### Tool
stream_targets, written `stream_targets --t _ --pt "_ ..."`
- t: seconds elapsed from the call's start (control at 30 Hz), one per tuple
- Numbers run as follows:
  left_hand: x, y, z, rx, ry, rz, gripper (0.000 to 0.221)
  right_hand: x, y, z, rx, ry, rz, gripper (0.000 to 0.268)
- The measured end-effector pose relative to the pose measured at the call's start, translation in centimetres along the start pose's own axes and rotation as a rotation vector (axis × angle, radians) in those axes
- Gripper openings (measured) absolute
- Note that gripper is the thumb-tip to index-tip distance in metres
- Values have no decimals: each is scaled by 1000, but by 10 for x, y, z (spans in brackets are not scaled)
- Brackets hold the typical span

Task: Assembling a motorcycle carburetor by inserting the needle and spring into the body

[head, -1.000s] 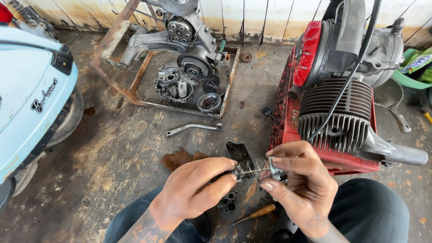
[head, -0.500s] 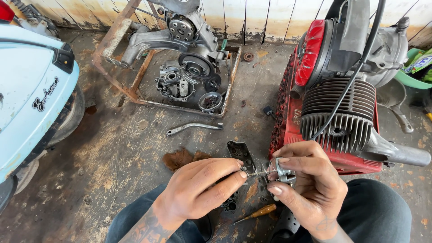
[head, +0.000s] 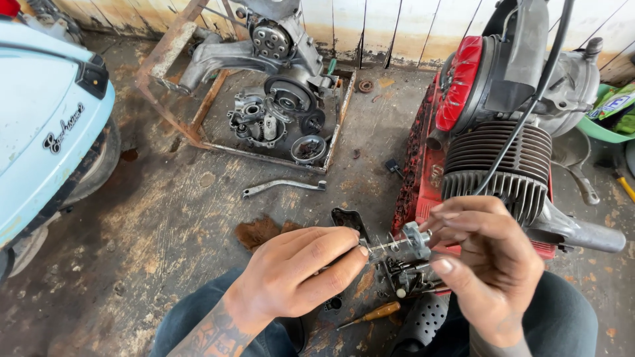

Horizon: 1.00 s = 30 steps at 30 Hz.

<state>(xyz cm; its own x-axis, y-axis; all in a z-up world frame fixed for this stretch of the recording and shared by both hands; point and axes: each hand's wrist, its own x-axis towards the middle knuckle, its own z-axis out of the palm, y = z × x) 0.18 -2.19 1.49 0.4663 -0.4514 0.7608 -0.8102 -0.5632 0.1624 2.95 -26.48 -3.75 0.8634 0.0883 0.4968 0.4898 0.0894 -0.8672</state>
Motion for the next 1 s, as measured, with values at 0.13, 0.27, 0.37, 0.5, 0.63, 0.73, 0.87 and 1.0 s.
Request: stream_targets --t 0.13,0.27,0.37,0.5,0.63,0.73,0.87,1.0 --pt "2 -1 -1 1 14 47 13 2 5 -7 93 -14 13 42" --pt "-1 -3 1 8 2 32 13 9 8 -13 92 -226 53 54" --pt "-1 -4 1 7 5 24 13 8 15 -15 122 -268 79 55" --pt "0 -2 -1 -11 -15 21 13 6 16 -18 114 -229 114 47" --pt "5 0 -4 -15 -14 34 10 6 12 -14 109 -208 102 46" --pt "5 0 -4 -44 0 32 9 6 8 -12 88 -214 109 44" --pt "5 1 -5 -22 -3 41 9 5 7 -11 97 -213 105 44" --pt "5 1 -5 -17 2 46 8 3 7 -8 116 -217 88 44"
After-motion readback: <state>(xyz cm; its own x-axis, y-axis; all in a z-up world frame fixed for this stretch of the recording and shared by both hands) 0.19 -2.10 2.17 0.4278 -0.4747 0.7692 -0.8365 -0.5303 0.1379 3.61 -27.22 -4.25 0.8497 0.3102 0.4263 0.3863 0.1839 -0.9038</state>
